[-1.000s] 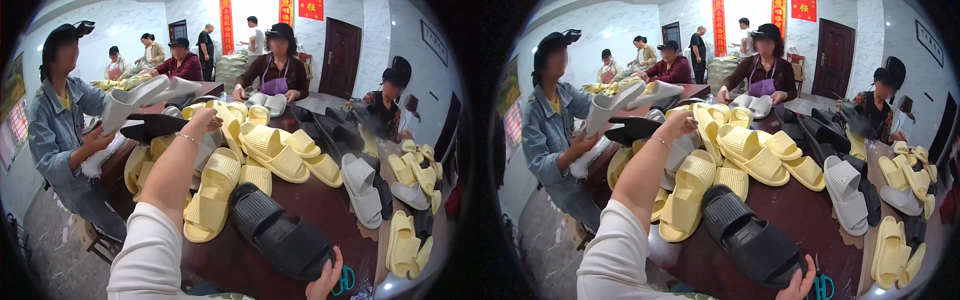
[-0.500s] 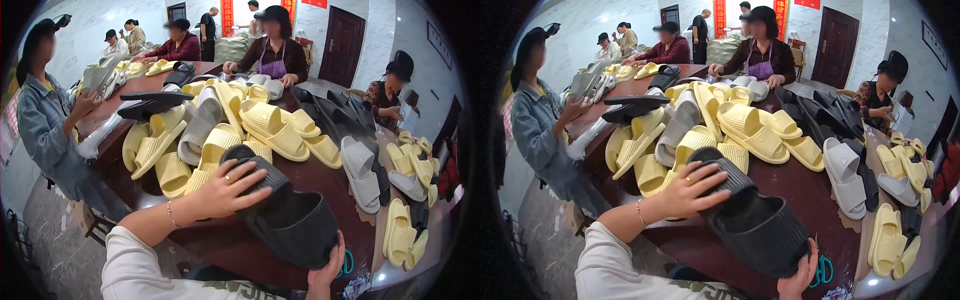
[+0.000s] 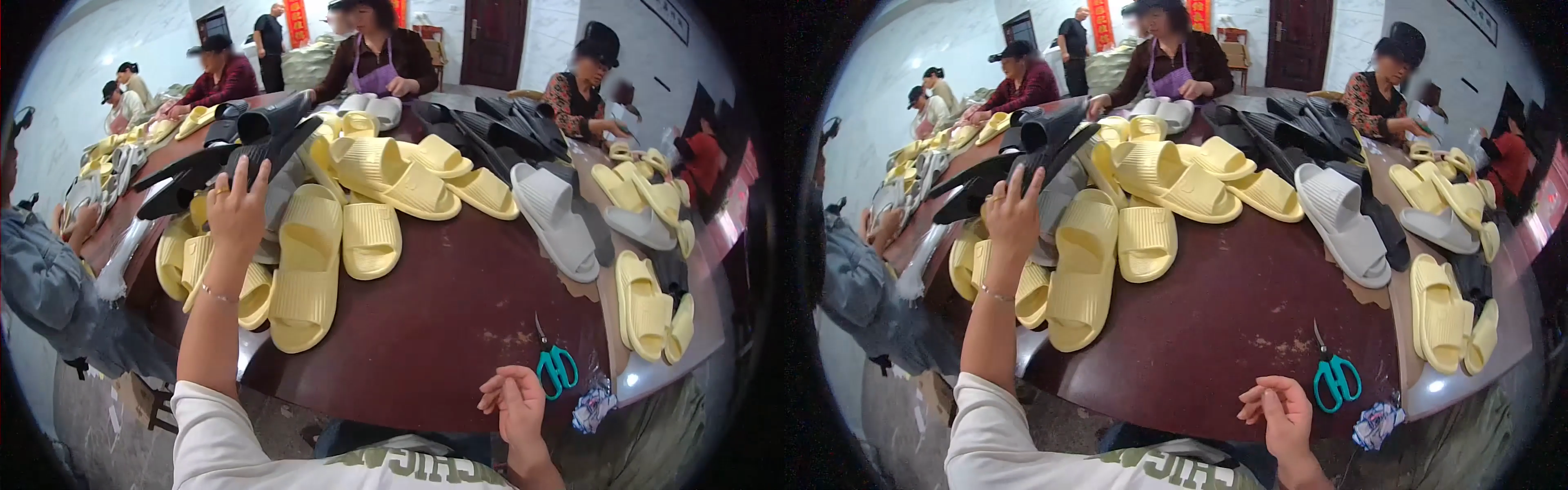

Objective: Trim excess material and threads from various slippers using scissors and inspect them for quality.

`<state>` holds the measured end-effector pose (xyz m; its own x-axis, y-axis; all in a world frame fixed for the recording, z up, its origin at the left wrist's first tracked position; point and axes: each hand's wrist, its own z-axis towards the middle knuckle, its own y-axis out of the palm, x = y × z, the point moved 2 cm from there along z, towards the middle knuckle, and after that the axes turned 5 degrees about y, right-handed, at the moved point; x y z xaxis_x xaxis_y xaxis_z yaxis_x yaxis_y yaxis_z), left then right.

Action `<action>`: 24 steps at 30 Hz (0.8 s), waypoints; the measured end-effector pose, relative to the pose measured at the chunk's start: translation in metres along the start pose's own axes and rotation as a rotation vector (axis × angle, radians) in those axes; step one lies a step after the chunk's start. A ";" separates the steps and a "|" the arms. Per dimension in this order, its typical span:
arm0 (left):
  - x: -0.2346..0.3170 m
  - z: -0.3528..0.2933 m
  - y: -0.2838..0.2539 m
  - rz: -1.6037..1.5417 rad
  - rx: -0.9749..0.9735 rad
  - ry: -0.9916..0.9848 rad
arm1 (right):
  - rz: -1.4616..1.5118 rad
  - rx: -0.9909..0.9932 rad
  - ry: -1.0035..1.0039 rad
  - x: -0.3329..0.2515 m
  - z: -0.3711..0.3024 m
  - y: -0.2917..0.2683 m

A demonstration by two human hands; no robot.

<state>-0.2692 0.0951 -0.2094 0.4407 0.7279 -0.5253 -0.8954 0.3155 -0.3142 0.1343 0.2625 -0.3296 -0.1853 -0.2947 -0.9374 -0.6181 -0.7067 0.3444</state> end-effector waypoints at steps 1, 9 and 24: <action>0.002 -0.005 0.019 0.021 -0.036 0.026 | 0.000 0.024 -0.005 -0.001 -0.002 0.002; 0.027 0.000 0.047 -0.240 -0.309 0.038 | -0.210 0.098 -0.006 -0.028 -0.030 -0.017; 0.138 0.060 -0.126 -1.135 -0.125 0.329 | -0.915 0.225 0.107 -0.124 0.061 -0.131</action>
<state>-0.0992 0.1924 -0.1951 0.9895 -0.1269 -0.0690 0.0220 0.6043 -0.7965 0.1921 0.4312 -0.2613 0.5081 0.2471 -0.8251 -0.6238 -0.5551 -0.5503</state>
